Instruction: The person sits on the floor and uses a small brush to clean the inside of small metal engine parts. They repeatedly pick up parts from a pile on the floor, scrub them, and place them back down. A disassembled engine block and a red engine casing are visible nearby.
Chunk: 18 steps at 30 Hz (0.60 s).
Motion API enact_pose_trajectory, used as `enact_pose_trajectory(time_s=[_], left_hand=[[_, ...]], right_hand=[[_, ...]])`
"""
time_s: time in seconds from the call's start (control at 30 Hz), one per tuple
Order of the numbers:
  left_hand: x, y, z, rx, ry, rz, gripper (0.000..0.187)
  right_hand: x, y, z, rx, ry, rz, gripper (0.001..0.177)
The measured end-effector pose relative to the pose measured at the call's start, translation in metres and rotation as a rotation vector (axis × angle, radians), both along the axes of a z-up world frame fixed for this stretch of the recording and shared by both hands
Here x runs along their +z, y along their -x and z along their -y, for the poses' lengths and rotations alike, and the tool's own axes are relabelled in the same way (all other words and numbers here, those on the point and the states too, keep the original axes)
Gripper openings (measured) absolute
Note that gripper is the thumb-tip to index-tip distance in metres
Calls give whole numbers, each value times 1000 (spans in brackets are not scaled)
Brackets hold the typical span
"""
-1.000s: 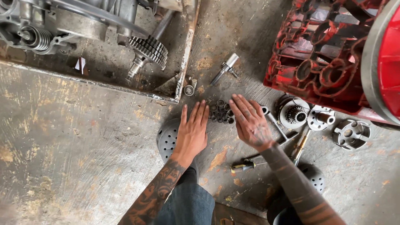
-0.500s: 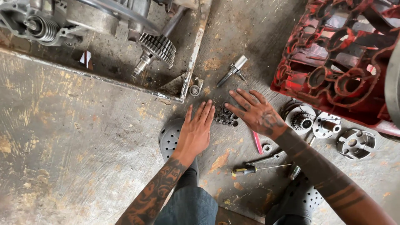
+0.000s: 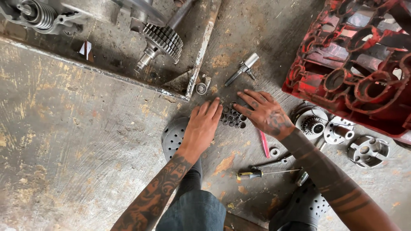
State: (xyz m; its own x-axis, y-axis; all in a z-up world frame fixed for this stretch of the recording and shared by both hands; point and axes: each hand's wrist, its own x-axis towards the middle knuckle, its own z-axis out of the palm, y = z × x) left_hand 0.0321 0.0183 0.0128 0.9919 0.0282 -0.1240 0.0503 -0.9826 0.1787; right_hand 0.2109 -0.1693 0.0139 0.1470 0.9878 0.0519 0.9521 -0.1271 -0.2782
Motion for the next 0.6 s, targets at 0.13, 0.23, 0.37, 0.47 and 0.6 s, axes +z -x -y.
enact_pose_trajectory(time_s=[0.13,0.23,0.37,0.47,0.6], left_hand=[[-6,-5,1,11,28,38,45],[-7,-7,1,16,52,104,39],[-13,-9,0,13,95,127,38],[-27,-4,2,2,90,139,38],[-16,-7,-1,-12,98,170,35]], right_hand=[[1,1,-2,-9,3,-7,53],[3,2,-3,-15,51,19,48],[1,1,-1,-19,82,18,46],[0,3,1,-22,86,51,46],[2,6,1,-53,66,49,44]])
